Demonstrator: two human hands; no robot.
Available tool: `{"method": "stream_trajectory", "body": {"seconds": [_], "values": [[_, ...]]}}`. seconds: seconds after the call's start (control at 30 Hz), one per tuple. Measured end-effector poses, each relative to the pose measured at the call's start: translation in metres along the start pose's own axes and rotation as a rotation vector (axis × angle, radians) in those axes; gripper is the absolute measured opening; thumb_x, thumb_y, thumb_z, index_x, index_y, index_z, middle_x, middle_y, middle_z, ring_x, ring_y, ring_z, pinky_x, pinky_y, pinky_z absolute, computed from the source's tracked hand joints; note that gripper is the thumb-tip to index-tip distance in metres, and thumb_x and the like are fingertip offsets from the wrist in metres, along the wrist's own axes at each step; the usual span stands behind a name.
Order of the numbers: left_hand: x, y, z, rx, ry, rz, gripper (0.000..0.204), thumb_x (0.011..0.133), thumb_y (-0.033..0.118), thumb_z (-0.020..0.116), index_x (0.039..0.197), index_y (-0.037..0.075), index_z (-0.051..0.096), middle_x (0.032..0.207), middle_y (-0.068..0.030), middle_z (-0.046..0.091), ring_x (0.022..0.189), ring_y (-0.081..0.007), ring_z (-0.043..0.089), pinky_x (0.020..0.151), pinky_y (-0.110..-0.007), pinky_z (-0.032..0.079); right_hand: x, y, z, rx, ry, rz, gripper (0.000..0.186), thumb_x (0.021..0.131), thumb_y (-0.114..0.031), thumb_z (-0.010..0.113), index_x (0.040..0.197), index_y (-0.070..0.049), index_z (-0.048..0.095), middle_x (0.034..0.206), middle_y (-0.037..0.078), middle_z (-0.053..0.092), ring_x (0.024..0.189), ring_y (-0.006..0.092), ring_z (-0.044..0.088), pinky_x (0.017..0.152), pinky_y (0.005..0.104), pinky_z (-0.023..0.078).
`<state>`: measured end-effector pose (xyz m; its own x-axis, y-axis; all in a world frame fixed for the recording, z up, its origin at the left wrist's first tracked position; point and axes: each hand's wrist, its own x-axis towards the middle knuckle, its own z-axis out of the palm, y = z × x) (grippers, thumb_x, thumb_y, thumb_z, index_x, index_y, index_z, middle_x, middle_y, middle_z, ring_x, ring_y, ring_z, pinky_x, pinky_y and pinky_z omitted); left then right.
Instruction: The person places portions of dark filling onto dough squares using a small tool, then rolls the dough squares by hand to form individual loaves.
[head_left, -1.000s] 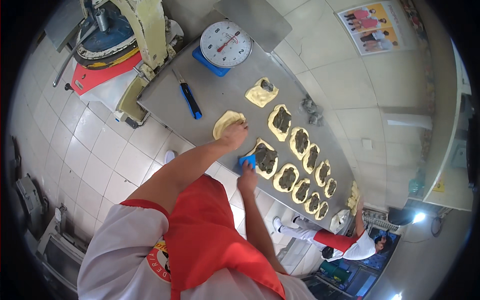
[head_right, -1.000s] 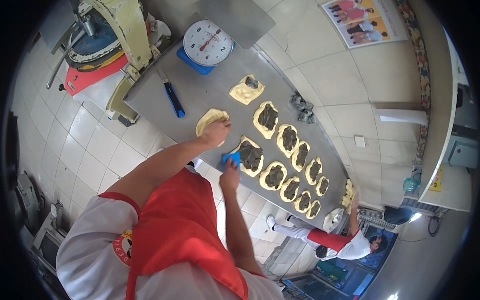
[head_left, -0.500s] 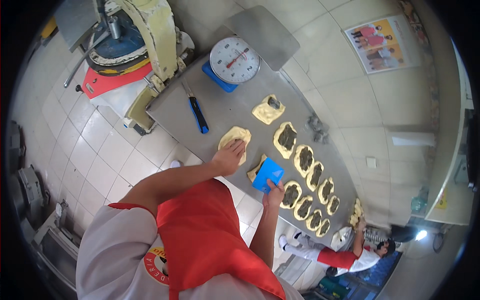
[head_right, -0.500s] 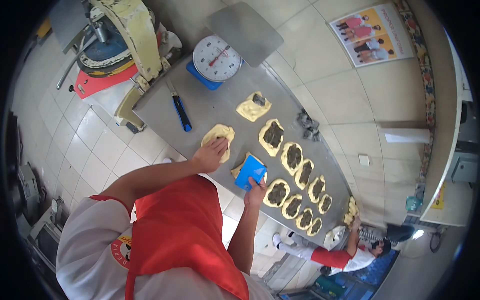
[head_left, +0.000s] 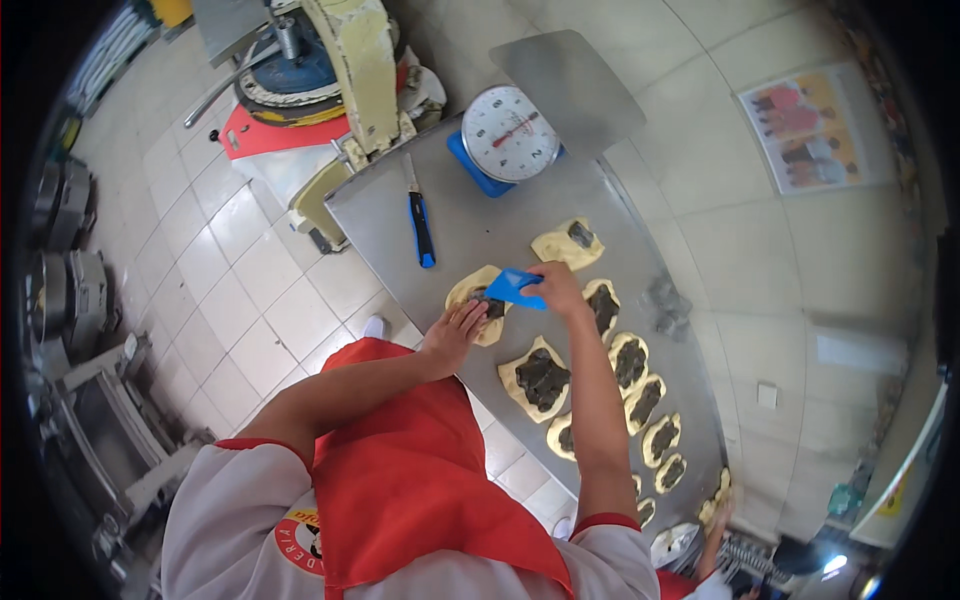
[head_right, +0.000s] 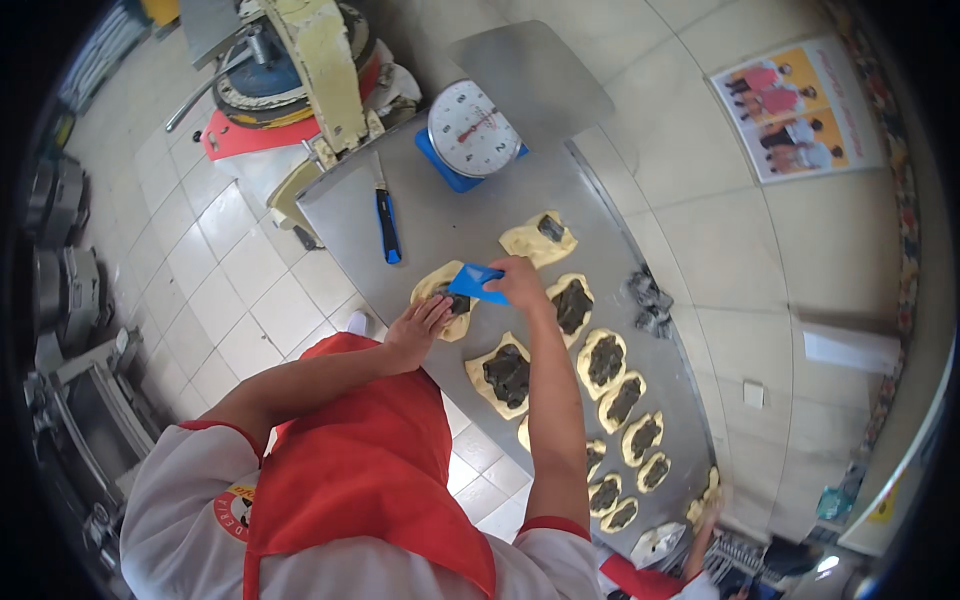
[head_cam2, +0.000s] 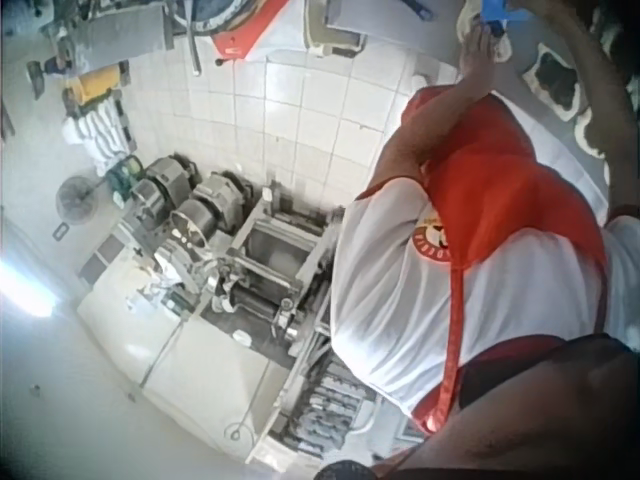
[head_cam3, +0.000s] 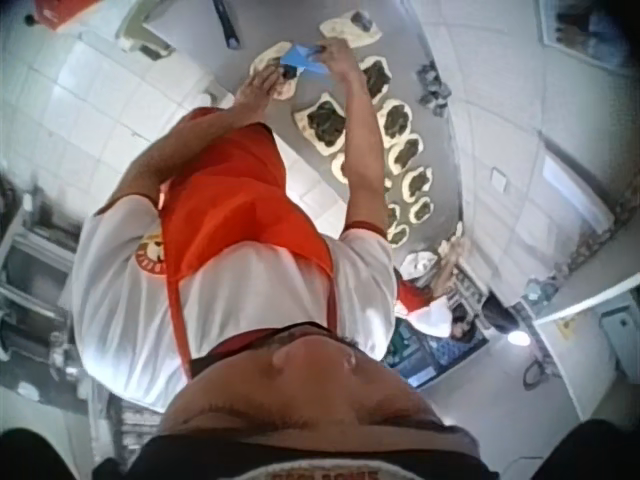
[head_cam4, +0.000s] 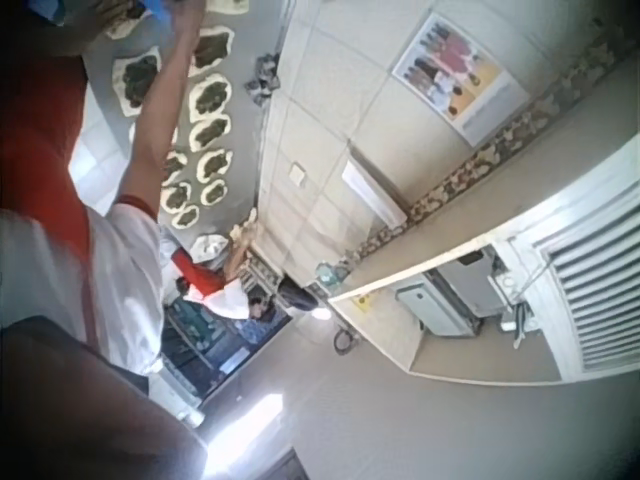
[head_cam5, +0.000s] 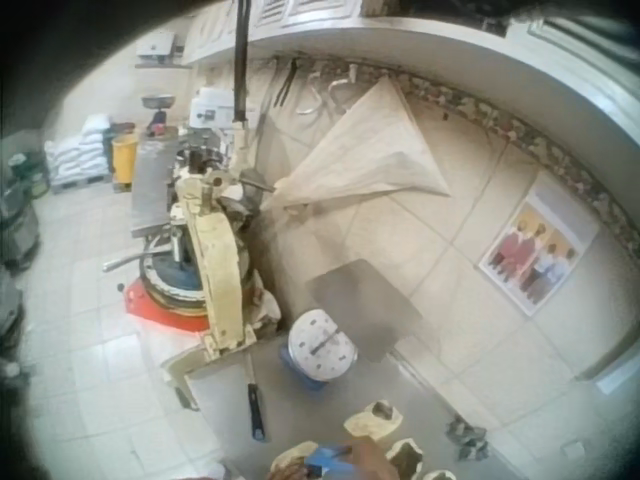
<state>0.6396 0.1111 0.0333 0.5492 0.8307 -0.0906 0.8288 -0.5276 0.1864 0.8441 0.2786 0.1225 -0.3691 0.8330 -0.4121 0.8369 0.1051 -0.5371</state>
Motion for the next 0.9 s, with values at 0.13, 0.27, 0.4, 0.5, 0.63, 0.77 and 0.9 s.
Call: {"method": "stream_trajectory", "body": {"seconds": [0.13, 0.27, 0.4, 0.5, 0.63, 0.77, 0.9], "values": [[-0.002, 0.012, -0.025, -0.066, -0.148, -0.096, 0.076, 0.086, 0.027, 0.054, 0.152, 0.003, 0.027, 0.162, -0.0101, 0.018, 0.15, -0.0252, 0.016, 0.122, -0.042, 0.013, 0.026, -0.029, 0.023, -0.352, -0.059, -0.16, 0.039, 0.062, -0.024, 0.084, 0.098, -0.011, 0.075, 0.087, 0.015, 0.071, 0.083, 0.0326, 0.067, 0.074, 0.0421, 0.052], [0.002, 0.015, -0.018, -0.082, -0.111, -0.138, 0.076, 0.085, 0.028, 0.058, 0.152, 0.004, 0.028, 0.162, -0.0096, 0.018, 0.149, -0.0237, 0.017, 0.122, -0.04, 0.014, 0.05, -0.034, 0.027, -0.468, -0.032, -0.129, 0.042, 0.062, -0.03, 0.085, 0.098, -0.011, 0.073, 0.093, 0.015, 0.071, 0.093, 0.0353, 0.067, 0.08, 0.046, 0.052], [0.01, 0.018, -0.031, -0.152, -0.155, -0.177, 0.079, 0.084, 0.027, 0.062, 0.15, 0.002, 0.03, 0.161, -0.0119, 0.019, 0.149, -0.0249, 0.018, 0.122, -0.042, 0.016, 0.072, -0.021, 0.014, -0.39, 0.055, -0.012, 0.042, 0.064, -0.032, 0.085, 0.093, -0.007, 0.071, 0.093, 0.016, 0.071, 0.093, 0.0369, 0.066, 0.08, 0.0473, 0.052], [0.026, 0.02, -0.076, -0.425, -0.376, -0.287, 0.08, 0.083, 0.028, 0.064, 0.15, -0.001, 0.029, 0.16, -0.0152, 0.019, 0.149, -0.0279, 0.018, 0.121, -0.044, 0.017, 0.057, -0.014, 0.017, -0.356, 0.152, -0.075, 0.044, 0.062, -0.034, 0.086, 0.091, -0.005, 0.07, 0.093, 0.017, 0.071, 0.091, 0.038, 0.066, 0.079, 0.047, 0.052], [0.037, 0.022, -0.062, -0.52, -0.155, -0.272, 0.084, 0.084, 0.034, 0.066, 0.149, -0.003, 0.028, 0.16, -0.018, 0.019, 0.149, -0.0313, 0.017, 0.121, -0.045, 0.017, 0.013, 0.022, 0.005, -0.169, 0.049, -0.115, 0.049, 0.062, -0.035, 0.086, 0.095, -0.003, 0.068, 0.089, 0.021, 0.069, 0.086, 0.0379, 0.067, 0.074, 0.0474, 0.051], [0.028, 0.025, -0.041, -0.31, -0.066, -0.206, 0.093, 0.08, 0.039, 0.07, 0.15, -0.002, 0.025, 0.161, -0.017, 0.017, 0.149, -0.0306, 0.015, 0.121, -0.045, 0.017, -0.005, 0.03, 0.021, -0.19, 0.025, -0.086, 0.049, 0.061, -0.035, 0.086, 0.093, -0.004, 0.068, 0.091, 0.02, 0.069, 0.087, 0.0376, 0.067, 0.075, 0.0464, 0.052], [0.027, 0.022, -0.048, -0.181, -0.189, -0.145, 0.102, 0.077, 0.043, 0.073, 0.152, -0.001, 0.02, 0.162, -0.0159, 0.014, 0.15, -0.0291, 0.012, 0.121, -0.046, 0.016, 0.024, 0.042, 0.025, -0.219, 0.197, 0.125, 0.051, 0.061, -0.035, 0.087, 0.1, -0.006, 0.073, 0.091, 0.017, 0.071, 0.088, 0.035, 0.069, 0.077, 0.0444, 0.053]]}}
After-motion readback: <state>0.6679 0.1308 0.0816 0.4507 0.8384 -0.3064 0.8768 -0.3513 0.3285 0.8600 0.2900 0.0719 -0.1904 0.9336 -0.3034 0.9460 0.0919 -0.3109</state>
